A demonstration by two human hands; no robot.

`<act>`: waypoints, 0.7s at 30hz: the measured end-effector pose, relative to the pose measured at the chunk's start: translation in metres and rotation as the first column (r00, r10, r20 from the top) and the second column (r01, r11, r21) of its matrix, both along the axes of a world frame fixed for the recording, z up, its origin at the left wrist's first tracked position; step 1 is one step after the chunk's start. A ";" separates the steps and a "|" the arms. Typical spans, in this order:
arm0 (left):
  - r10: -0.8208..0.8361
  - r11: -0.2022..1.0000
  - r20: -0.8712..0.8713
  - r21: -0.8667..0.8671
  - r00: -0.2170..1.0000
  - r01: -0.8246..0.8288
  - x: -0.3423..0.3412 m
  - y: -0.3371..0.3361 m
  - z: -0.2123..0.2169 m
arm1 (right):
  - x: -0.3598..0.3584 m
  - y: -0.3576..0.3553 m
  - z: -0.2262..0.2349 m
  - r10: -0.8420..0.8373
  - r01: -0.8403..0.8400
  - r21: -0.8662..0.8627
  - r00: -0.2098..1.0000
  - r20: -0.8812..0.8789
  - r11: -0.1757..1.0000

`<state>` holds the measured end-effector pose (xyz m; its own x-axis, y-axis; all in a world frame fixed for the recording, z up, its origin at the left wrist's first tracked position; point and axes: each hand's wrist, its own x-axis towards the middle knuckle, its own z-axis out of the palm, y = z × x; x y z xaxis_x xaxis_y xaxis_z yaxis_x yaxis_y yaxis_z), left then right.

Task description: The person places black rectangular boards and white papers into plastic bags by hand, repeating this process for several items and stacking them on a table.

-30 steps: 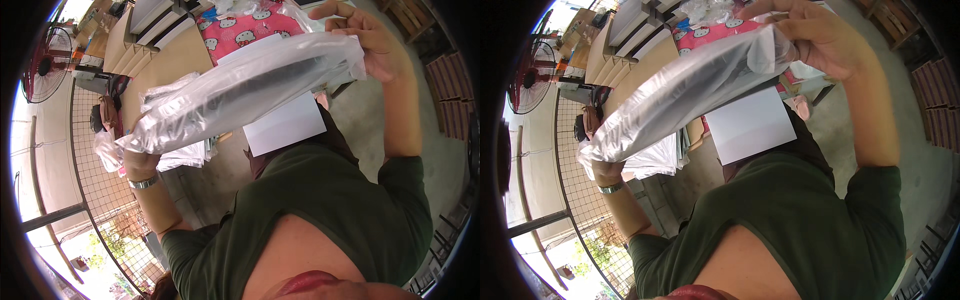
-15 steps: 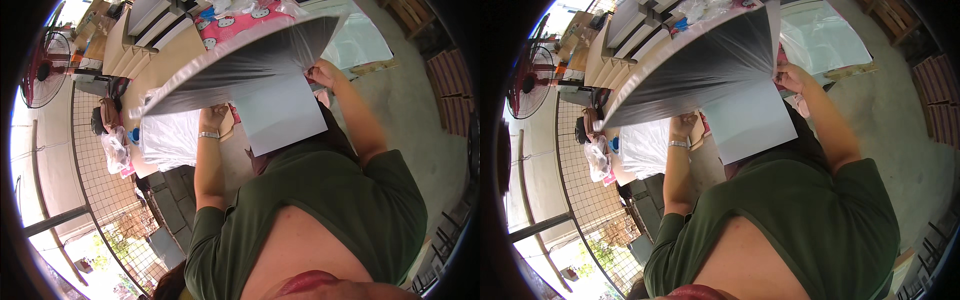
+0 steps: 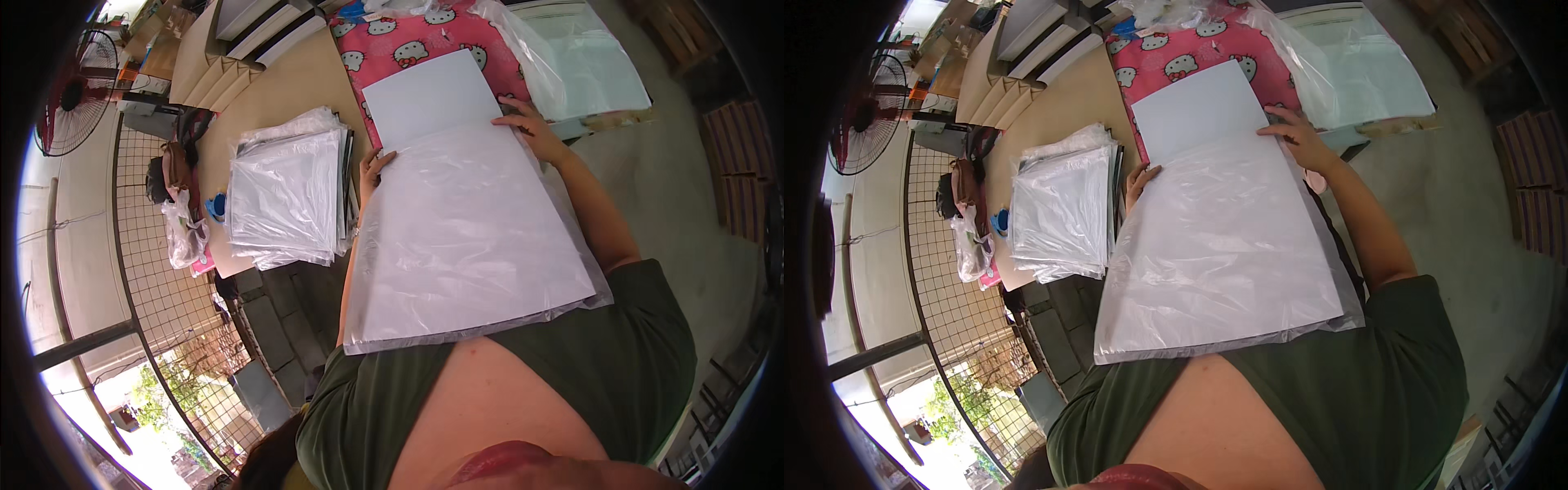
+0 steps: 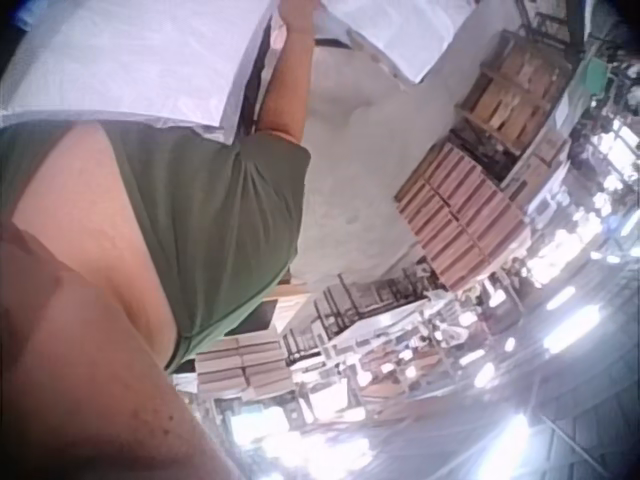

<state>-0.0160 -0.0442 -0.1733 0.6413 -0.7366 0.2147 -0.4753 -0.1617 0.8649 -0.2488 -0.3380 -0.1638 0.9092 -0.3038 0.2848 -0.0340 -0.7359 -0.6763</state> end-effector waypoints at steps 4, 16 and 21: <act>0.109 0.993 0.080 -0.061 0.991 -0.105 0.008 0.010 -0.005 | 0.011 0.008 0.020 0.048 -0.048 -0.094 0.999 0.002 0.994; 0.406 0.628 -0.622 -0.341 0.669 -0.699 0.001 0.094 0.064 | 0.195 0.106 0.127 0.138 -0.221 0.578 0.973 0.184 0.786; 0.518 0.357 -0.760 -0.224 0.392 -0.907 -0.010 0.139 0.062 | 0.291 0.164 0.087 0.296 -0.316 0.791 0.938 0.179 0.524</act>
<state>-0.0262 0.0944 -0.1112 0.9527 0.2358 -0.1917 0.0951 0.3681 0.9249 0.0420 -0.1740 -0.0772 0.9890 -0.1179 0.0893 0.1060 0.1442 -0.9838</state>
